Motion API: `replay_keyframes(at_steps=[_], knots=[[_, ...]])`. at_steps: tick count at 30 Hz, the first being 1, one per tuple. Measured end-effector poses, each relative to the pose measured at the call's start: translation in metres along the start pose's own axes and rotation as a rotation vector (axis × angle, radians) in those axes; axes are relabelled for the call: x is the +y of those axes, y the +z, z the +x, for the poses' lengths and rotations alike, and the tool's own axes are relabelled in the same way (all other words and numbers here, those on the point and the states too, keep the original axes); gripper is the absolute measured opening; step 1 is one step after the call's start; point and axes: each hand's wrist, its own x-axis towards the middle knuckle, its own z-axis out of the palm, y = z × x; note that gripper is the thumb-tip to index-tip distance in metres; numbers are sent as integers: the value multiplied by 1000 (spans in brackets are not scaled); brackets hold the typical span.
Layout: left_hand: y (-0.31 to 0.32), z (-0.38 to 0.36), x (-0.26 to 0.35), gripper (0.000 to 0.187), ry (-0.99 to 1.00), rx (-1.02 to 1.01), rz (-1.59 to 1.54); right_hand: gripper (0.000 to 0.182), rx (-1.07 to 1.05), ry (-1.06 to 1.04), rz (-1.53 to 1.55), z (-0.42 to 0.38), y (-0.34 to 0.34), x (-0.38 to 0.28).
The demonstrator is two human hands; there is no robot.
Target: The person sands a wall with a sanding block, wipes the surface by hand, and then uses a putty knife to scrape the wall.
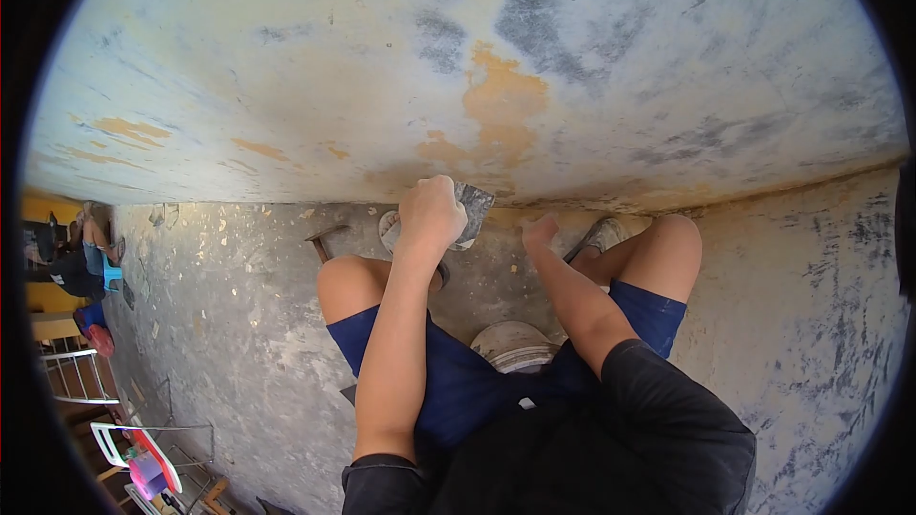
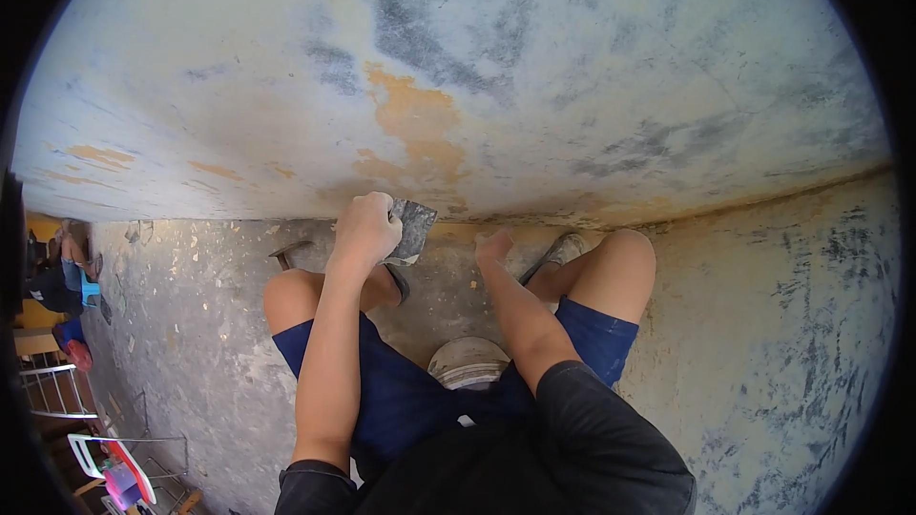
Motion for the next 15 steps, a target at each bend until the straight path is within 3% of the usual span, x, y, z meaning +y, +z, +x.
replay_keyframes(at_steps=[3,12,14,15], knots=[[1,1,0,10,11,14,4,65,103,-22,93,8,12,8],[-9,0,1,12,26,-60,1,48,-38,295,272,14,29,11],[-9,3,-1,12,91,-94,-31,42,-876,294,347,4,-5,-16],[-10,4,-1,12,101,-88,-37,42,-863,289,349,6,-19,-30]])
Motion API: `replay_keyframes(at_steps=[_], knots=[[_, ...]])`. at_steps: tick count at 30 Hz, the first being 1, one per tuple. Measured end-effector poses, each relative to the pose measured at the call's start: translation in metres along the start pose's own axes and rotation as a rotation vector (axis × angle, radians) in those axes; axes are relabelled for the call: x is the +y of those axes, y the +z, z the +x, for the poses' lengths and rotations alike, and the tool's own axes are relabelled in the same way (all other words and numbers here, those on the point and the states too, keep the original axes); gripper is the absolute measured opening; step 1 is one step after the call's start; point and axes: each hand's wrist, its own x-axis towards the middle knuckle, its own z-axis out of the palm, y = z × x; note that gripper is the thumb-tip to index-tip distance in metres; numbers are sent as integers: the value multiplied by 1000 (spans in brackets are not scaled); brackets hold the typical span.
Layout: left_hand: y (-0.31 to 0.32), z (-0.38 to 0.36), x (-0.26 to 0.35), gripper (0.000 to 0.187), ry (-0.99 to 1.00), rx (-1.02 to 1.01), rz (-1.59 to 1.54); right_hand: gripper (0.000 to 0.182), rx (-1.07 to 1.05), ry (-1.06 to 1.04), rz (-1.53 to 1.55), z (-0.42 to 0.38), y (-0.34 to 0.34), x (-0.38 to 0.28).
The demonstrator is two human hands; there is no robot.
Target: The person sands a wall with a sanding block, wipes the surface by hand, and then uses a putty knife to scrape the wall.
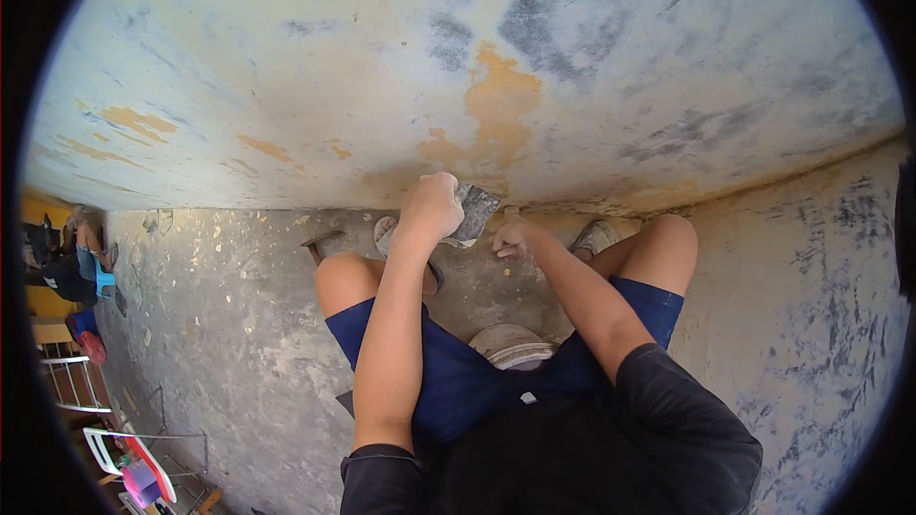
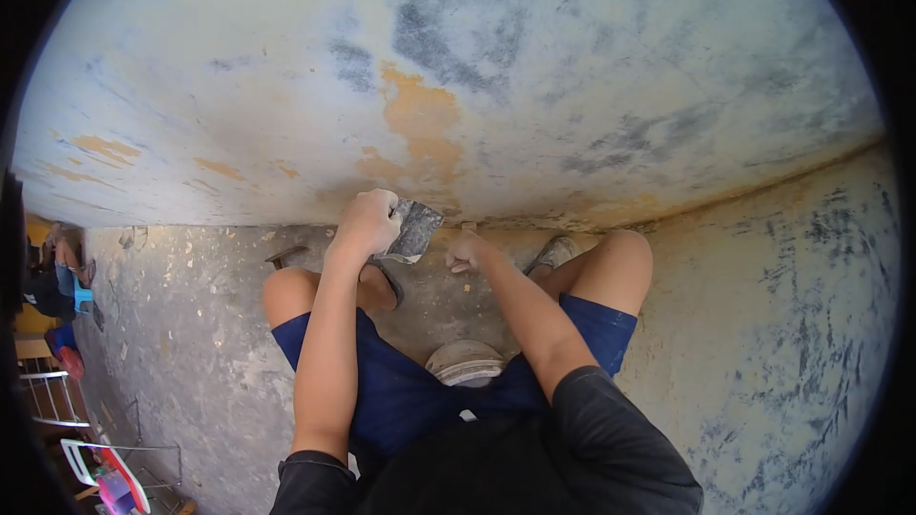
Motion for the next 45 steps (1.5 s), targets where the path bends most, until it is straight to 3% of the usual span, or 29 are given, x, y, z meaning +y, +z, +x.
replay_keyframes(at_steps=[2,4,5,7,11,13,15,17,18,21,25,26,27,29,30,34,39,41,43,45], knots=[[-3,-1,0,12,20,-20,-59,61,-477,-202,-452,-27,-6,-33],[-7,-4,1,14,20,-28,-107,48,-524,-409,-513,-129,-2,-75],[-10,-5,2,16,12,-37,-146,48,-516,-410,-522,-155,-5,-86],[-7,-7,-1,20,41,26,-233,45,-459,-636,-521,-193,-13,-99],[-4,-11,-2,22,52,122,-433,39,-544,-865,-370,-247,-15,-98],[-9,-21,8,24,54,139,-532,38,-519,-814,-253,-246,-16,-90],[-3,-30,19,27,57,148,-621,36,-460,-907,-221,-245,-4,-78],[13,-38,31,34,126,710,-565,33,4,-1269,-160,-254,15,-74],[15,-40,38,41,151,820,-530,30,134,-1323,-236,-268,18,-77],[3,-48,65,36,235,989,-468,30,256,-1363,-167,-299,25,-86],[5,-45,81,58,410,1109,-144,29,348,-1397,-220,-307,21,-91],[2,-48,87,70,423,1064,-103,31,437,-1510,-256,-301,21,-93],[3,-47,91,70,425,1066,-94,34,530,-1622,-290,-301,22,-96],[6,-42,102,73,495,1011,-368,38,492,-1733,-273,-306,20,-101],[8,-42,104,73,483,1017,-398,43,457,-1839,-267,-308,19,-103],[5,-36,109,65,445,1036,-382,53,369,-1853,-217,-295,13,-108],[11,-28,101,45,440,1198,-236,62,362,-1904,-382,-305,7,-115],[-1,-26,97,44,438,1250,-233,64,373,-1909,-422,-311,7,-114],[-27,-21,96,46,395,1482,-11,66,392,-1916,-451,-315,8,-115],[-47,-5,92,50,458,1499,75,67,506,-1979,-400,-315,10,-113]])
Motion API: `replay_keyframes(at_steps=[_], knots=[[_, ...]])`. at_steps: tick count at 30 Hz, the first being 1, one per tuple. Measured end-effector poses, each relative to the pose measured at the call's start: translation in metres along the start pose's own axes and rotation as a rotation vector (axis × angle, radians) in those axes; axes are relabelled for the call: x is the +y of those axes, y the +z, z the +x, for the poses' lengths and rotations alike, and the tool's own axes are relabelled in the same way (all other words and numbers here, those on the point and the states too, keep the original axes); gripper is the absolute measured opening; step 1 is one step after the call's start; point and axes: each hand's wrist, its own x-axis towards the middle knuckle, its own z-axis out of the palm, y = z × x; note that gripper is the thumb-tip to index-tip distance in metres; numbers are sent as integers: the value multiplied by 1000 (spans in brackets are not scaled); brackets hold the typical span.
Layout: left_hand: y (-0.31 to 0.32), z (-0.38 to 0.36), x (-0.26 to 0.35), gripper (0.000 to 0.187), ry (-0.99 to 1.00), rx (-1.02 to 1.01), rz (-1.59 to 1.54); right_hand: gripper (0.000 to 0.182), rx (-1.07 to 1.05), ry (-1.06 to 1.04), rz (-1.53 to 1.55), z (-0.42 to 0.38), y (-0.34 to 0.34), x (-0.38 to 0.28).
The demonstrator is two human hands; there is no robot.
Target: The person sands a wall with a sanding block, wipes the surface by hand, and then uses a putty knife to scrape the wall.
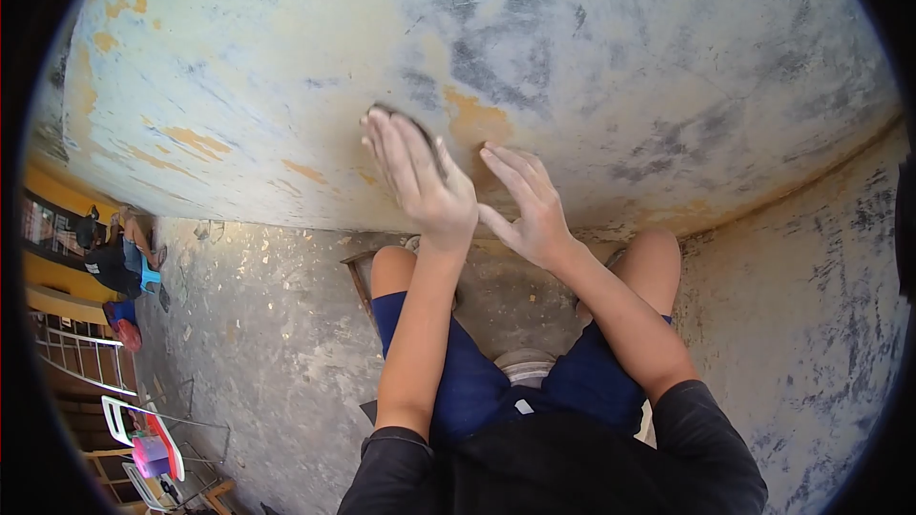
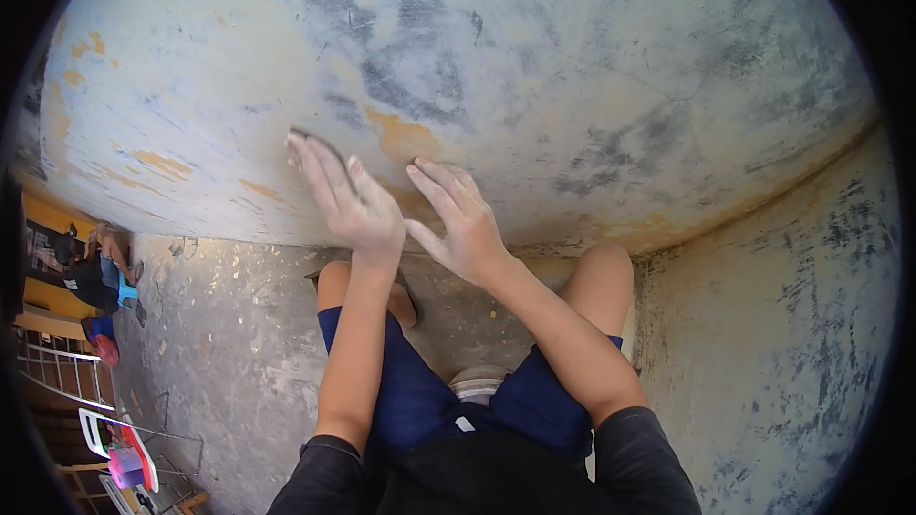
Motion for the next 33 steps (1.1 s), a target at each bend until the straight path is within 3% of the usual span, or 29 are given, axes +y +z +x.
replay_keyframes(at_steps=[1,3,6,10,15,17,20,23,29,33], knots=[[8,9,-3,52,48,-36,12,67,-1,-1,3,-1,2,2],[22,13,-5,58,96,-124,11,59,205,-44,-149,-3,4,10],[51,-26,-11,61,114,-173,-24,50,370,-59,-353,2,-10,9],[57,-65,13,62,82,-254,-97,46,447,-52,-444,1,-27,16],[51,-20,14,59,67,-185,-33,44,453,-75,-470,2,-43,27],[49,3,12,59,-37,-75,-10,41,445,-56,-496,0,-48,28],[53,-36,17,61,32,-138,-81,40,446,-58,-502,-6,-50,28],[50,-54,27,59,-25,-239,-106,38,450,-75,-508,-4,-52,25],[50,-9,20,57,-61,-82,-31,38,464,-50,-532,-3,-57,27],[51,-47,24,63,-6,-157,-57,38,470,-75,-521,-6,-55,24]])
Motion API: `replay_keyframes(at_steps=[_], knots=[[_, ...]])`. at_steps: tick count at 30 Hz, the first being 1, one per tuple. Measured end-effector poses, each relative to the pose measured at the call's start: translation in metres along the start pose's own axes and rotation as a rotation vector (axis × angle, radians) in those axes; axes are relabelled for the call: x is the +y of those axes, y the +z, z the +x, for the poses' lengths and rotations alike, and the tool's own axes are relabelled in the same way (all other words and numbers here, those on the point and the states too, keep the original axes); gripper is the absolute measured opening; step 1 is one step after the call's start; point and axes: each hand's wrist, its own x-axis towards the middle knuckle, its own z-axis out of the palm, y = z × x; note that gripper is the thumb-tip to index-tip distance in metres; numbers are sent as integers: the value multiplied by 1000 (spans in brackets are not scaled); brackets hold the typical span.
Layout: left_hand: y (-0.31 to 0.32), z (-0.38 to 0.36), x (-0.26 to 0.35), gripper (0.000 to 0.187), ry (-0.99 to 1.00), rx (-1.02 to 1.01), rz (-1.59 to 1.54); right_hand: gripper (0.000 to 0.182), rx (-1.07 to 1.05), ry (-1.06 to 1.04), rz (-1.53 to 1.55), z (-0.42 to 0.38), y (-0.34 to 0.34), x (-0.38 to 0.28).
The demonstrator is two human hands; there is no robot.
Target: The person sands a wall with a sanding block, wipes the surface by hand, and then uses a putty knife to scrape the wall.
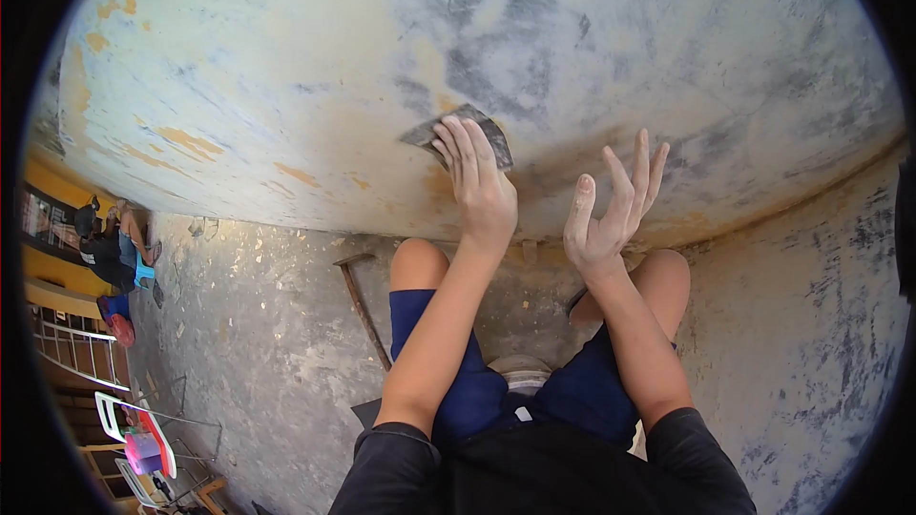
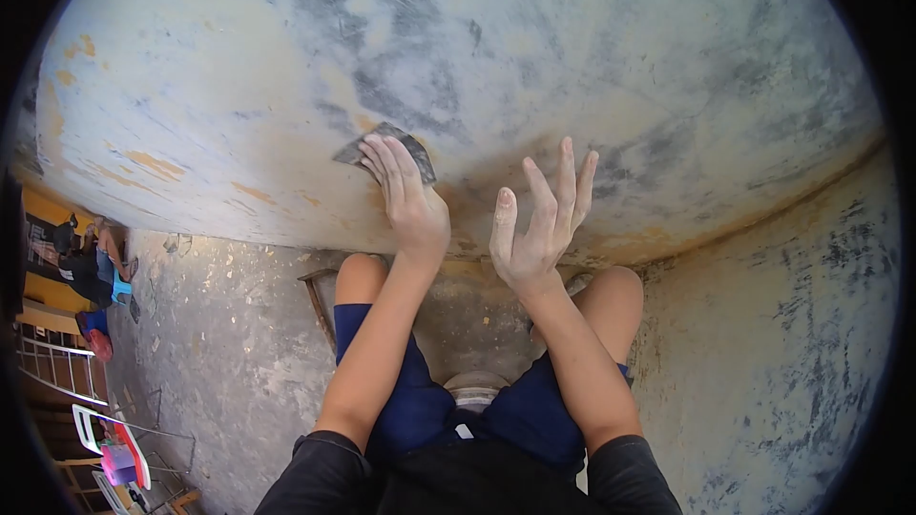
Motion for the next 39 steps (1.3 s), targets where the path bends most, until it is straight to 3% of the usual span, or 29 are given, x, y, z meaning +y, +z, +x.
replay_keyframes(at_steps=[2,9,11,12,15,19,21,25,31,33,35,39], knots=[[-2,-2,-1,65,-8,-73,-2,37,-44,6,-21,0,1,0],[-15,32,-11,68,-87,51,-9,36,-47,13,-15,-3,5,-6],[-4,-8,-7,66,9,-70,-82,35,-66,31,-32,-6,6,-10],[-7,-12,-1,63,-36,-127,-115,35,-99,12,-40,-10,2,-12],[-7,3,-11,61,40,-72,-70,35,-74,15,-33,-4,14,-10],[-20,45,-20,63,-55,43,-54,35,-80,39,-44,-10,13,-13],[-12,24,-16,63,-45,50,-62,36,-90,30,-51,-11,12,-13],[-11,-3,1,65,-30,-114,-131,36,-90,20,-43,-14,15,-13],[-23,47,-13,62,-114,71,-96,37,-91,25,-54,-17,13,-9],[-10,13,-8,63,-61,57,-69,37,-85,23,-55,-16,14,-9],[-6,-13,5,65,-44,-124,-143,36,-87,27,-64,-16,15,-10],[-17,19,-4,66,-14,-79,-104,36,-78,20,-68,-15,21,-4]])
